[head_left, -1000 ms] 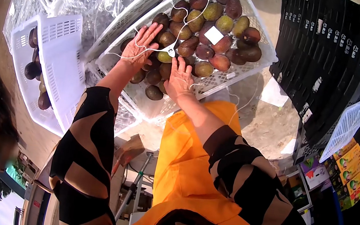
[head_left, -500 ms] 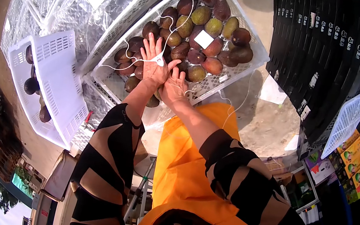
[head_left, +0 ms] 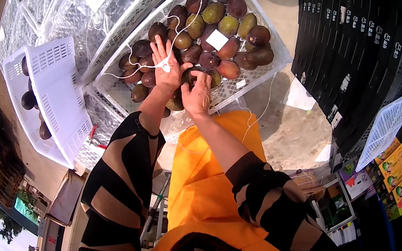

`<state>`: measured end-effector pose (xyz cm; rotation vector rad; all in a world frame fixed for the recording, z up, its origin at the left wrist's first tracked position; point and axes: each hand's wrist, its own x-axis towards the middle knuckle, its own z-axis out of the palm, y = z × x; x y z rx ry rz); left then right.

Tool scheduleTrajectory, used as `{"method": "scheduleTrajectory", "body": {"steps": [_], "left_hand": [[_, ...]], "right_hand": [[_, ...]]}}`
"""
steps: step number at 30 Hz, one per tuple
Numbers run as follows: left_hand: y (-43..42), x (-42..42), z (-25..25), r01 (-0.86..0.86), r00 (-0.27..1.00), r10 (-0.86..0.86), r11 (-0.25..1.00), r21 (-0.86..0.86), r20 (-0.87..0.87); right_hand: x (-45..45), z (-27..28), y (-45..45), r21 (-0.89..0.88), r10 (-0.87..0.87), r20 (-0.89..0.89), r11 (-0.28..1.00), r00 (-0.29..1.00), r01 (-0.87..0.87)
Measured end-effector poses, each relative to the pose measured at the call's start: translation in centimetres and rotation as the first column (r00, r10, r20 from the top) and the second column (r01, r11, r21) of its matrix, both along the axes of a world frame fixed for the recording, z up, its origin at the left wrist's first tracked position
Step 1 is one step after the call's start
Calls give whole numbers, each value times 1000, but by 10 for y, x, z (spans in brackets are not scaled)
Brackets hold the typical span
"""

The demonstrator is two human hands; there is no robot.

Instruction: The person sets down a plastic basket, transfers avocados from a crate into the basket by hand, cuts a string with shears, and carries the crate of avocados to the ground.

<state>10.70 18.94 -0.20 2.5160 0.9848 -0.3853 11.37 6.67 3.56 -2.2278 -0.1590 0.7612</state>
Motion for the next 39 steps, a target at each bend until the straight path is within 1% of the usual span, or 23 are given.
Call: {"method": "scheduleTrajectory", "body": {"steps": [2, 4, 5, 7, 8, 10, 11, 14, 15, 17, 18, 20, 22, 25, 28, 29, 32, 33, 34, 36, 38, 39], "left_hand": [[-2, 2, 5, -16, 999, 17, 1000, -11, 31], [-2, 0, 4, -26, 998, 27, 999, -18, 50], [0, -3, 3, -44, 992, 49, 998, -50, 117], [1, -5, 6, -69, 963, 98, 990, -121, 252], [0, -3, 7, -75, 981, 95, 990, -121, 170], [-1, 13, 32, -88, 996, 88, 989, -118, -2], [-2, 16, 35, -84, 996, 82, 995, -59, -38], [5, 26, 45, 66, 992, -75, 994, -85, -106], [7, 31, 47, 128, 986, -131, 991, -40, -99], [21, 32, 43, 196, 980, -196, 981, 4, 12], [29, 34, 42, 229, 971, -231, 973, 29, 66], [38, 43, 40, 322, 941, -315, 946, 38, -123], [39, 41, 34, 354, 931, -347, 933, 55, -117], [39, 45, 36, 403, 898, -380, 913, 69, -223], [38, 49, 46, 423, 897, -412, 905, 40, -157], [36, 51, 47, 363, 931, -362, 932, 13, -53], [22, 70, 40, 128, 989, -132, 990, -62, -66], [14, 75, 32, 70, 997, -70, 997, -28, -18], [4, 84, 28, 3, 1000, -3, 1000, 4, -30], [-8, 96, 19, -10, 989, 25, 994, 109, -144], [-10, 103, 14, -33, 986, 49, 995, 97, -159], [-11, 102, 14, -42, 983, 58, 995, 94, -172]], "right_hand": [[18, 14, 9, 47, -171, -64, 984, 983, 174], [19, -1, 10, 30, -213, -112, 976, 971, 218], [18, -6, 11, 23, -236, -135, 970, 962, 241], [17, -2, 12, 19, -224, -158, 973, 962, 229], [19, 0, 11, 16, -215, -167, 975, 962, 221], [16, -5, 9, 4, -199, -100, 980, 975, 201], [13, -8, 8, 0, -191, -70, 981, 979, 192], [17, -1, 10, 12, -219, -178, 974, 959, 225], [18, 1, 10, 6, -220, -193, 974, 956, 225], [20, 4, 9, -5, -221, -224, 974, 949, 226], [17, 0, 8, -2, -207, -178, 978, 962, 210], [12, -10, 6, 0, -182, -85, 983, 980, 183], [11, -14, 4, -10, -167, -69, 986, 984, 167], [10, -14, 7, -3, -169, -55, 986, 984, 169], [12, -11, 7, 5, -174, -71, 985, 982, 175], [12, -11, 7, 6, -174, -82, 985, 981, 175], [12, -10, 5, -10, -159, -110, 987, 981, 159], [12, -10, 7, 14, -171, -122, 985, 978, 174], [12, -9, 8, 35, -183, -132, 981, 974, 189], [15, -8, 8, 50, -204, -161, 976, 966, 214], [20, 2, 11, 43, -219, -209, 972, 953, 232], [18, -1, 10, 31, -196, -174, 978, 965, 204]]}}
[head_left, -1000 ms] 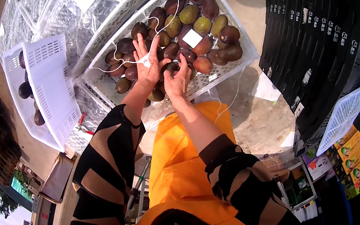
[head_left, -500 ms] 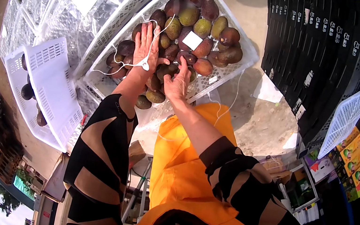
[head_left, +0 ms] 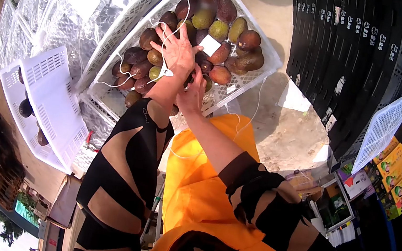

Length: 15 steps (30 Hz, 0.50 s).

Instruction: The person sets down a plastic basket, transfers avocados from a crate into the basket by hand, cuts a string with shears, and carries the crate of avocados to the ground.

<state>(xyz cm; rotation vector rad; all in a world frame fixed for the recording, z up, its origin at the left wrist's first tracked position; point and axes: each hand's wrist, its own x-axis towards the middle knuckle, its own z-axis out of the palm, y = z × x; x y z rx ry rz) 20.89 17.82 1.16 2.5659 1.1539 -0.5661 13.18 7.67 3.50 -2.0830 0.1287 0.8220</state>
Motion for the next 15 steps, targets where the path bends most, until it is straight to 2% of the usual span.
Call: {"method": "scheduleTrajectory", "body": {"steps": [3, 6, 8, 10, 11, 13, 15], "left_hand": [[-1, -4, -4, -5, 1000, 5, 1000, 4, 18], [-2, -3, -11, -24, 999, 23, 1000, 15, 31], [-3, -5, -16, -42, 997, 41, 999, 11, 61], [-3, -6, -14, -38, 997, 38, 999, 8, 71], [-2, -6, -14, -37, 996, 36, 999, 9, 78], [-3, -8, -17, -42, 990, 40, 999, 17, 135], [-4, -10, -18, -47, 985, 44, 999, 14, 166]], "right_hand": [[2, 7, 4, 7, -6, 60, 1000, 998, 6], [19, 11, 7, -40, -35, -187, 999, 982, 28], [42, 22, -1, -117, 101, 37, 988, 994, -96], [71, 32, -4, -254, 247, 252, 950, 936, -182], [77, 22, -6, -295, 247, 247, 940, 937, -170], [80, 3, -19, -320, 211, 57, 930, 976, -182], [80, 2, -23, -337, 254, 17, 912, 967, -233]]}}
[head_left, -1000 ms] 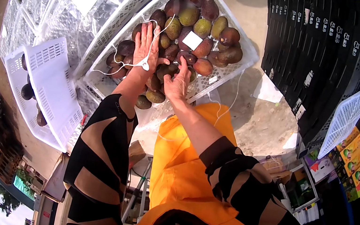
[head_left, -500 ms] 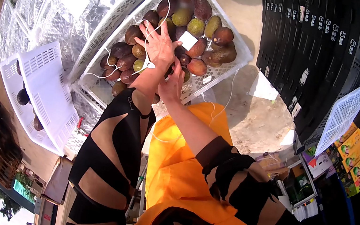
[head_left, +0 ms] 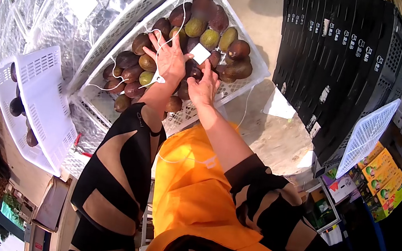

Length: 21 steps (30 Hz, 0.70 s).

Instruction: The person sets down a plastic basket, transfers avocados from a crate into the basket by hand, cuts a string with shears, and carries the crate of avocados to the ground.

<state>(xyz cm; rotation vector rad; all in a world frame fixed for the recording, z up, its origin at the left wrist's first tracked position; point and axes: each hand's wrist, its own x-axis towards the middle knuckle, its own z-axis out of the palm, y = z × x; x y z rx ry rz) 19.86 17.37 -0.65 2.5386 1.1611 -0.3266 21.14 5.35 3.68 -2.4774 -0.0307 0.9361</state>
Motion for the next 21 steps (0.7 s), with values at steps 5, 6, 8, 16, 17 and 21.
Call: {"method": "scheduleTrajectory", "body": {"steps": [5, 6, 8, 16, 17, 21], "left_hand": [[1, -1, 4, -7, 999, 7, 1000, -14, 51], [2, 0, 6, -7, 998, 8, 1000, -19, 58], [1, -2, 8, -5, 998, 7, 1000, -31, 69], [4, 4, 21, -15, 1000, 15, 998, -56, -1], [5, 5, 25, -23, 999, 18, 994, -104, -48], [5, 6, 22, -36, 998, 30, 993, -114, -53]], "right_hand": [[11, 29, -1, 35, 323, 191, 942, 927, -335], [24, 48, -1, 24, 469, 266, 870, 842, -492], [56, 61, -5, -50, 696, 385, 671, 606, -740], [83, 55, -20, -440, 990, -140, -49, 15, -897], [81, 51, -22, -438, 991, -133, -33, 29, -899], [87, 67, -10, -307, 972, -124, 156, 202, -939]]}}
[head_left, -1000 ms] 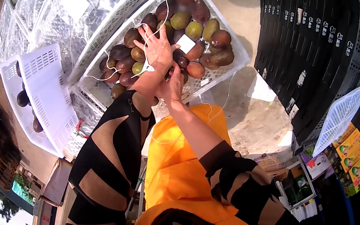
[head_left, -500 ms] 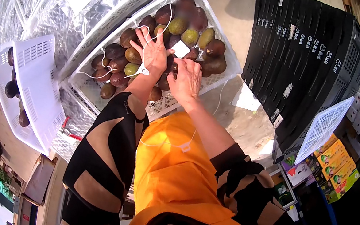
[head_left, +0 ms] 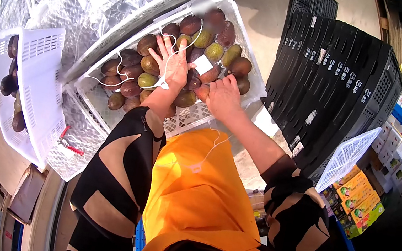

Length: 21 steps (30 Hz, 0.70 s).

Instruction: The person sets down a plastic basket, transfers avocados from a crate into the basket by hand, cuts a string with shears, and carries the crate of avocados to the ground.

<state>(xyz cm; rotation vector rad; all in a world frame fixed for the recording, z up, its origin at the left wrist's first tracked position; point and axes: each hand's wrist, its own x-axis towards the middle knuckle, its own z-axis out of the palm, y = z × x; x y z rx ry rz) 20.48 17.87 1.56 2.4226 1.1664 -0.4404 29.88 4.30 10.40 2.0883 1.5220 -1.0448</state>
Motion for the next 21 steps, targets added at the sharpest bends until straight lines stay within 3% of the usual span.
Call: {"method": "scheduleTrajectory", "body": {"steps": [3, 6, 9, 12, 15, 21], "left_hand": [[-1, -3, -3, 15, 999, -16, 999, 34, 34], [-1, -3, -3, 1, 998, -3, 999, 33, 62], [-2, -3, -7, -4, 999, 3, 1000, 26, 41], [-2, -4, -6, -10, 999, 9, 1000, 24, 44], [0, -3, -4, -9, 999, 8, 1000, 13, 46], [0, -3, -4, -31, 999, 31, 1000, -4, 35]], "right_hand": [[10, 3, 0, 337, 67, 60, 938, 996, -83], [19, 5, 1, 306, 139, 96, 938, 986, -162], [35, 0, -3, 382, 162, 270, 887, 949, -260], [45, 3, 11, 32, 338, 185, 936, 923, -350], [56, 7, 30, -127, 552, 92, 832, 828, -541], [59, -8, 20, -57, 601, 147, 798, 786, -600]]}}
